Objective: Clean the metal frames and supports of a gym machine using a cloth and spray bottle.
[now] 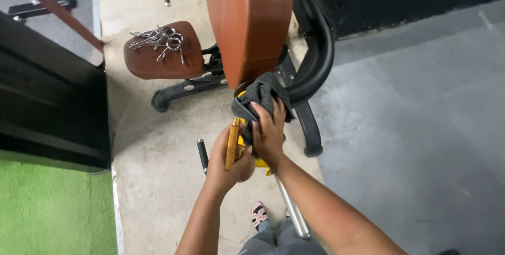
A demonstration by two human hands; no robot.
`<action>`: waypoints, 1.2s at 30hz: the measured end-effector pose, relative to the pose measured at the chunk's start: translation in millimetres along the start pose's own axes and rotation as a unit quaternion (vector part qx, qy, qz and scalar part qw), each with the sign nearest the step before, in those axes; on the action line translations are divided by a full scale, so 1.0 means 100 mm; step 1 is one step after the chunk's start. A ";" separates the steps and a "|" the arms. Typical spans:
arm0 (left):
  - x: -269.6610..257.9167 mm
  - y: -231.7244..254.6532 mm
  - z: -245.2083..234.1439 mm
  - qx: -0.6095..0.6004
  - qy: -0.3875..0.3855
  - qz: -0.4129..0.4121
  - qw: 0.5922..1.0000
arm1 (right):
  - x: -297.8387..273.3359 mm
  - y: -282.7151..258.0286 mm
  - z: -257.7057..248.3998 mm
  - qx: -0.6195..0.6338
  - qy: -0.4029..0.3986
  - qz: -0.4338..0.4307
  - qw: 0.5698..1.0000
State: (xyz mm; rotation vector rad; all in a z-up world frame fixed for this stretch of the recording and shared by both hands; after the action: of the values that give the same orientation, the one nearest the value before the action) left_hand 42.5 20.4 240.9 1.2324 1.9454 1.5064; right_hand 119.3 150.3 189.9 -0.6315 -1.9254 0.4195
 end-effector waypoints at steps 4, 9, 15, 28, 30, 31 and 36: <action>0.06 0.00 0.05 -0.007 -0.023 -0.001 1.000 | 0.03 0.60 0.03 0.135 -0.007 0.054 0.989; 0.10 0.09 0.14 -0.069 -0.043 0.019 0.997 | 0.58 1.22 -0.09 -0.029 -0.049 0.074 0.996; 0.19 0.15 0.24 -0.085 -0.058 -0.093 0.990 | 0.32 0.96 -0.10 -0.085 -0.111 0.054 0.989; 0.25 0.53 1.11 -0.108 0.010 -0.132 0.985 | 1.24 2.57 -0.38 -0.042 -0.123 -0.003 0.991; 0.27 0.65 1.35 -0.075 0.020 -0.183 0.980 | 1.46 2.86 -0.40 0.021 -0.159 -0.058 0.985; 0.29 0.67 1.47 -0.075 0.031 -0.189 0.979 | 1.53 2.94 -0.46 0.029 -0.167 -0.062 0.984; 0.31 0.67 1.98 -0.067 0.132 -0.119 0.982 | 1.70 3.01 -0.71 0.143 -0.194 -0.168 0.956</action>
State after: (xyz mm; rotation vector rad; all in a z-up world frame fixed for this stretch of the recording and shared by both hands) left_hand 199.3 162.5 239.2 0.7445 2.0300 1.7097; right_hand 198.4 494.2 178.1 -0.0238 -2.2342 0.6210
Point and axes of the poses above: each hand's wrist, its own x-axis towards the middle knuckle, its own z-axis out of the palm, y = z × x, the point moved 1 cm from there along x, towards the middle knuckle, and after that the axes turned 3 degrees about x, right-handed, at the moved point
